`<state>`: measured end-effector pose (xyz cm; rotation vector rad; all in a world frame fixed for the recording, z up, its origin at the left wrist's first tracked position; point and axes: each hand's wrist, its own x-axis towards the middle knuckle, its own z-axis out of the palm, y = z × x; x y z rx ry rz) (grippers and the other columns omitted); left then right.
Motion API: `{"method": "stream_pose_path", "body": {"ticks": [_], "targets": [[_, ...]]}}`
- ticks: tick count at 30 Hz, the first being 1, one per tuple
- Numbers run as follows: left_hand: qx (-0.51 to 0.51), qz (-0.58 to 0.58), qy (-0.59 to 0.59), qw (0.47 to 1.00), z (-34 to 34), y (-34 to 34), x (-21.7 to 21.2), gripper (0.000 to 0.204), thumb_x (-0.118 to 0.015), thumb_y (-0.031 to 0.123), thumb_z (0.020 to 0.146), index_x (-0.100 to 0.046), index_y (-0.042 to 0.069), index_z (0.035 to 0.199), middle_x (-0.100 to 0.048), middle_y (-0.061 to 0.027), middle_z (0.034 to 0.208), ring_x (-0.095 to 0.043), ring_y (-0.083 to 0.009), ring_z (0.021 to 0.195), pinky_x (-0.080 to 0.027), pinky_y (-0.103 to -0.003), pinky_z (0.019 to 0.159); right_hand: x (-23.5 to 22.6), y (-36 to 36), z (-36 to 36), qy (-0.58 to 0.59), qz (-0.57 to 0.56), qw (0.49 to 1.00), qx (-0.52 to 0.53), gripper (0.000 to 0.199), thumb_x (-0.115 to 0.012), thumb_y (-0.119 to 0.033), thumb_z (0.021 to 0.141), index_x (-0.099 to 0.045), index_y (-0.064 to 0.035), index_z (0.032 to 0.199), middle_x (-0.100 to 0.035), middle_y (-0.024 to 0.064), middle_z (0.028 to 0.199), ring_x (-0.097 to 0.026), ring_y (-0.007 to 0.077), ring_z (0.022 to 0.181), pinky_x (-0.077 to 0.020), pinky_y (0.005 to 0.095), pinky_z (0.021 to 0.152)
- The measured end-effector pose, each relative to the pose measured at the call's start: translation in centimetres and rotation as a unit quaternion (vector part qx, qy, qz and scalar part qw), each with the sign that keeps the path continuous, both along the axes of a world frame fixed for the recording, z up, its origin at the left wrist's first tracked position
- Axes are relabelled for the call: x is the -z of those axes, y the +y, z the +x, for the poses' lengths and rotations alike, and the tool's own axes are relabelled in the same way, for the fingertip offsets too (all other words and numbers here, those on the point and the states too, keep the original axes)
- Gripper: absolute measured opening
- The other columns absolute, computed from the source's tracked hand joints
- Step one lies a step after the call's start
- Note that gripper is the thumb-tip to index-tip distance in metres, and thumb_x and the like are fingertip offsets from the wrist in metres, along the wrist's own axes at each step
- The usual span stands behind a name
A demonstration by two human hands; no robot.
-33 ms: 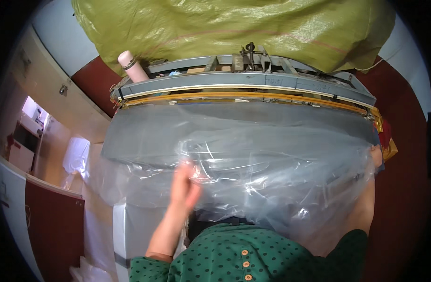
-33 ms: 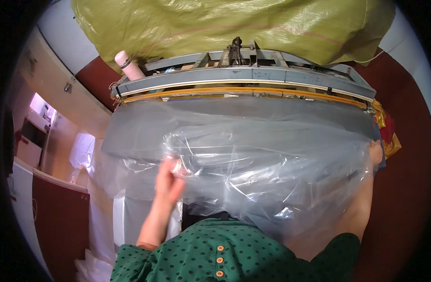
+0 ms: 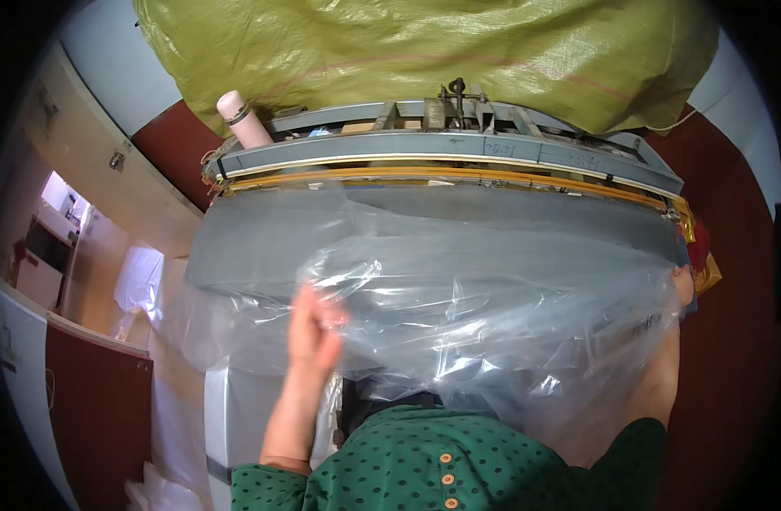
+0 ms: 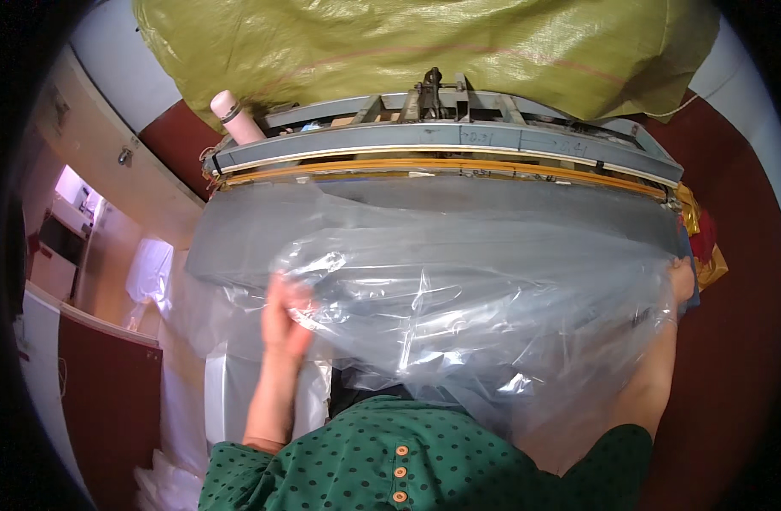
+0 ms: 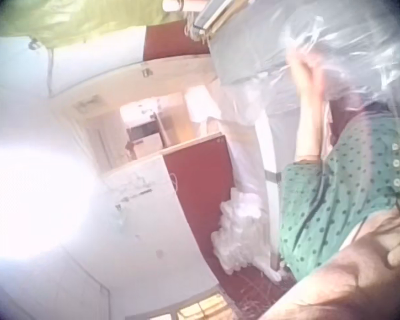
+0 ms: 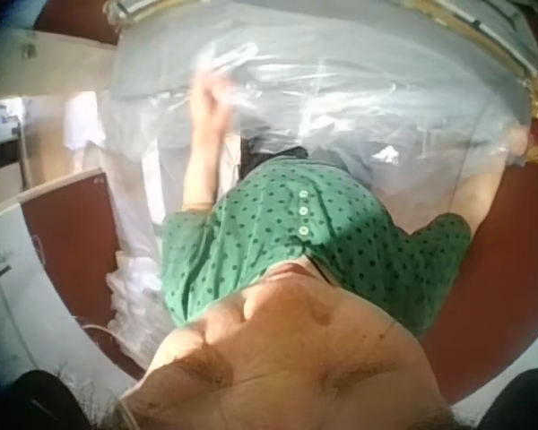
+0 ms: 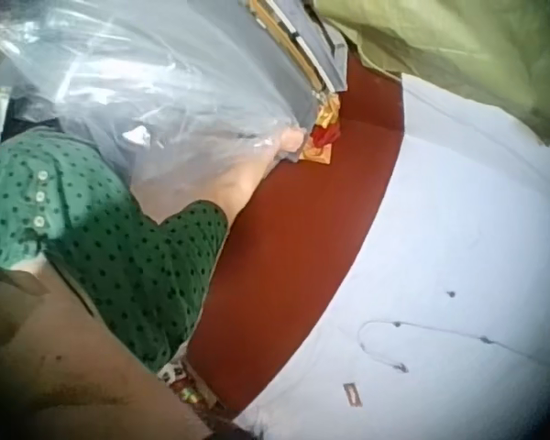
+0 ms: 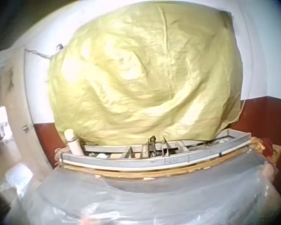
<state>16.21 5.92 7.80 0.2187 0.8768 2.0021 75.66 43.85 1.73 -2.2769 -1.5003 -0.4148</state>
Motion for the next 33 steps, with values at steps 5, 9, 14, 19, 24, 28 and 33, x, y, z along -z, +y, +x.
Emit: {"method": "stream_pose_path", "body": {"ticks": [5,9,14,19,24,28,33], "targets": [[-0.097,-0.063,0.079,0.990,-8.6,-5.4,1.6,0.013,-0.052,0.020,0.090,-0.052,0.010,0.082,-0.050,0.0027,0.065,-0.045,-0.0056,0.052,-0.037,-0.021,0.045,-0.2,0.6,-0.7,0.030,-0.035,0.999,-0.024,0.030,-0.043,-0.035,0.089,-0.052,-0.0068,0.093,-0.062,0.0211,0.090,-0.057,0.0427,0.087,-0.0435,0.0494,0.070],[-0.197,-0.328,0.197,0.903,-9.9,-8.5,6.8,0.011,-0.054,0.012,0.088,-0.050,0.007,0.079,-0.052,0.0015,0.069,-0.047,-0.0063,0.057,-0.035,-0.022,0.047,0.1,0.8,0.2,0.022,-0.047,0.998,-0.030,0.026,-0.044,-0.032,0.089,-0.051,-0.0081,0.094,-0.061,0.0208,0.089,-0.056,0.0425,0.088,-0.0432,0.0487,0.071],[-0.344,-0.272,0.608,0.662,-9.1,-5.5,4.2,0.011,-0.055,0.008,0.085,-0.055,0.001,0.094,-0.059,-0.0061,0.087,-0.056,-0.0189,0.078,-0.046,-0.031,0.070,0.0,0.1,0.1,0.036,-0.031,0.999,-0.019,0.029,-0.044,-0.036,0.089,-0.051,-0.0080,0.094,-0.061,0.0198,0.091,-0.055,0.0425,0.089,-0.0425,0.0489,0.072],[0.004,-0.188,0.835,0.518,-10.4,2.5,1.7,0.039,-0.056,0.021,0.086,-0.051,-0.001,0.119,-0.048,-0.0182,0.128,-0.038,-0.0344,0.124,-0.035,-0.040,0.098,0.4,1.1,0.4,0.068,-0.021,0.996,-0.049,0.030,-0.045,-0.034,0.089,-0.052,-0.0055,0.090,-0.060,0.0197,0.085,-0.054,0.0416,0.081,-0.0421,0.0459,0.069],[-0.011,-0.268,0.839,0.473,-13.7,6.2,5.1,0.044,-0.056,0.031,0.086,-0.053,0.002,0.119,-0.046,-0.0170,0.131,-0.035,-0.0314,0.128,-0.031,-0.042,0.101,2.9,2.8,4.7,0.172,0.025,0.978,-0.111,0.032,-0.054,-0.036,0.087,-0.057,-0.0048,0.088,-0.059,0.0140,0.076,-0.051,0.0306,0.069,-0.0417,0.0396,0.068],[-0.033,-0.245,0.817,0.521,-14.9,9.1,5.6,0.036,-0.061,0.024,0.082,-0.058,0.001,0.110,-0.054,-0.0158,0.121,-0.049,-0.0333,0.113,-0.040,-0.039,0.091,4.5,3.7,10.9,0.287,0.158,0.931,-0.161,0.034,-0.061,-0.037,0.084,-0.061,-0.0031,0.082,-0.059,0.0044,0.072,-0.050,0.0147,0.068,-0.0421,0.0301,0.068],[-0.145,-0.341,0.761,0.532,-17.4,10.1,4.7,0.039,-0.068,0.012,0.073,-0.057,0.004,0.109,-0.058,-0.0147,0.110,-0.057,-0.0337,0.096,-0.047,-0.039,0.080,2.6,2.1,9.1,0.421,0.230,0.854,-0.201,0.029,-0.066,-0.030,0.083,-0.063,-0.0023,0.080,-0.059,-0.0012,0.078,-0.050,0.0071,0.072,-0.0412,0.0212,0.070]]}}
